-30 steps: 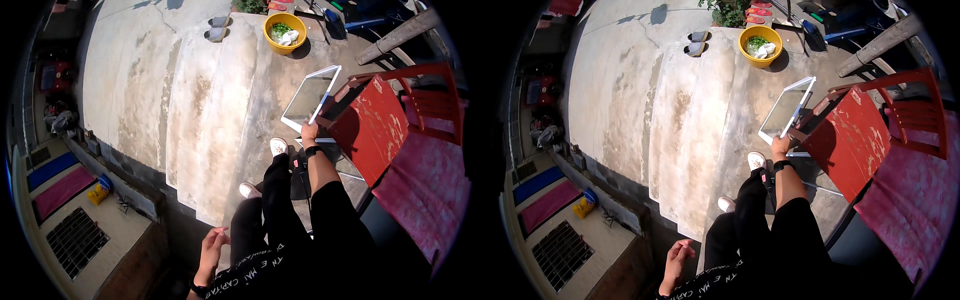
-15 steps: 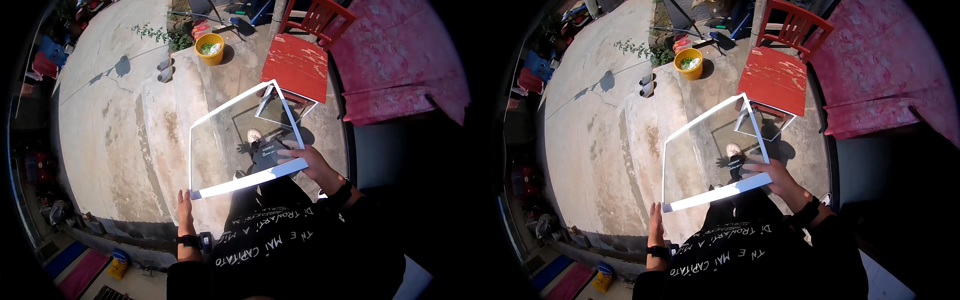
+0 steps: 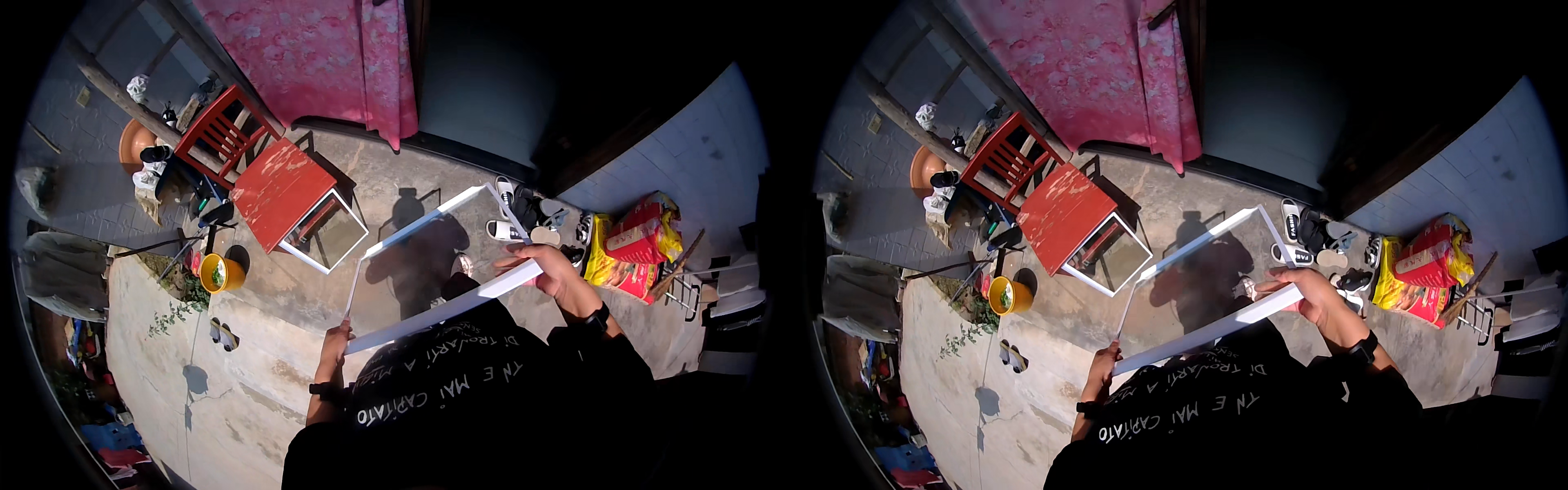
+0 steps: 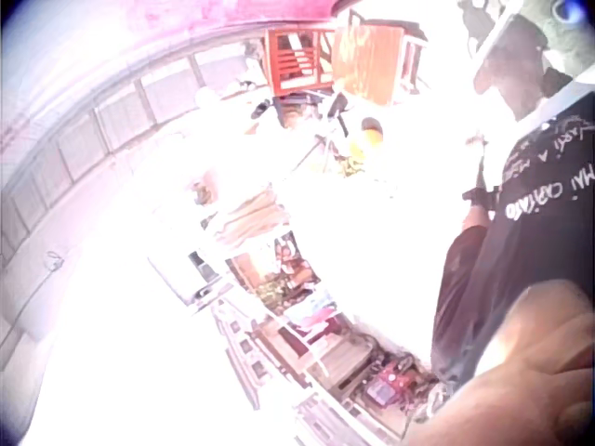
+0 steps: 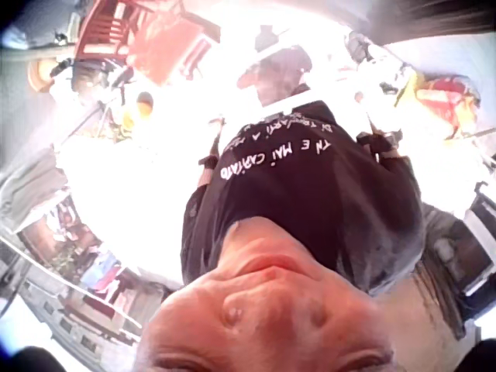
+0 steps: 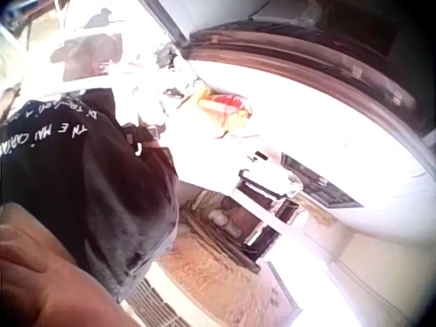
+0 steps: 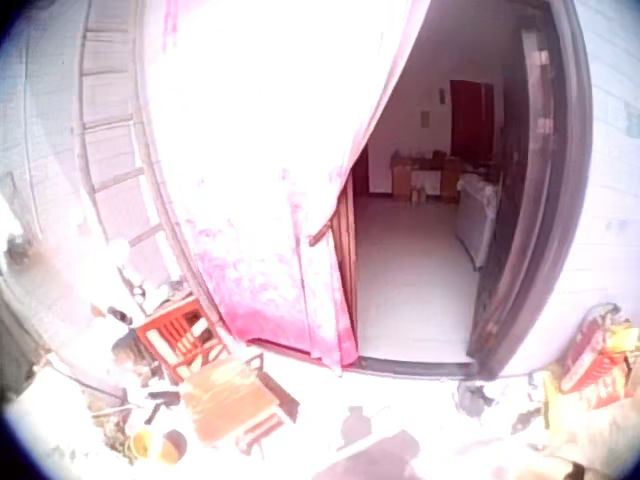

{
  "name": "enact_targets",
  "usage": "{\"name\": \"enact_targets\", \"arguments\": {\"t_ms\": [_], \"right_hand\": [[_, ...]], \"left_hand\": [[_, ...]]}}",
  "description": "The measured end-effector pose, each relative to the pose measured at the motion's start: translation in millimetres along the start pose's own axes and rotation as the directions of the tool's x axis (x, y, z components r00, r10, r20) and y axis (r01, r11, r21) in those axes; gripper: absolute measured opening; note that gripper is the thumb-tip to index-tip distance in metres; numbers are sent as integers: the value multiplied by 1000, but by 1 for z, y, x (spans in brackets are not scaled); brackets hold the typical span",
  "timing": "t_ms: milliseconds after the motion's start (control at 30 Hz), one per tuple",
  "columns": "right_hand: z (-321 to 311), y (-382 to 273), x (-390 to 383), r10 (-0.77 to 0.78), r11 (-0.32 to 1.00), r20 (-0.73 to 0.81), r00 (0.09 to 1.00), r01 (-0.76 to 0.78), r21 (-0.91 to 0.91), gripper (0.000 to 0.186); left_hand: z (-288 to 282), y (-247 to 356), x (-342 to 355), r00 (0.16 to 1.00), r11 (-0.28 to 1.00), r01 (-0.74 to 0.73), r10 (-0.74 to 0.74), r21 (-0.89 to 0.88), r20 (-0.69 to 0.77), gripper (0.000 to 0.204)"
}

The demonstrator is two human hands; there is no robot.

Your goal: The person inserts a metal wire rack into a refrigerator, leaves to retrieve a glass shelf from outside, and then installs the glass shelf into the refrigerator above the rack.

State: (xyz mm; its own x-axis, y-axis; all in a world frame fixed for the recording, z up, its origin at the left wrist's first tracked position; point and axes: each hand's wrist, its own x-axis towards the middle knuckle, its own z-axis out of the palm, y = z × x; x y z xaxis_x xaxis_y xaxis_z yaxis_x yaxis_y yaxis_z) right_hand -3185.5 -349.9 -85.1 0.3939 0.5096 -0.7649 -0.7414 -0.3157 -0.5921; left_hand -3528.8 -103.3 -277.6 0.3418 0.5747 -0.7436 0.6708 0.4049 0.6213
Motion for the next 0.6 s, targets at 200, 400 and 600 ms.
{"name": "enact_targets", "arguments": {"t_ms": [200,400,600], "right_hand": [[-134,-21,-7,-82,975,-142,987,109,193,51],[-221,-112,12,-195,941,-257,946,255,224,43],[-239,-234,22,-413,856,-350,841,490,166,37]], "left_hand": [[114,135,29,986,961,-119,84,252,145,46],[239,245,96,962,959,-192,142,206,233,42],[356,322,191,888,988,-120,149,-93,435,41]]}}
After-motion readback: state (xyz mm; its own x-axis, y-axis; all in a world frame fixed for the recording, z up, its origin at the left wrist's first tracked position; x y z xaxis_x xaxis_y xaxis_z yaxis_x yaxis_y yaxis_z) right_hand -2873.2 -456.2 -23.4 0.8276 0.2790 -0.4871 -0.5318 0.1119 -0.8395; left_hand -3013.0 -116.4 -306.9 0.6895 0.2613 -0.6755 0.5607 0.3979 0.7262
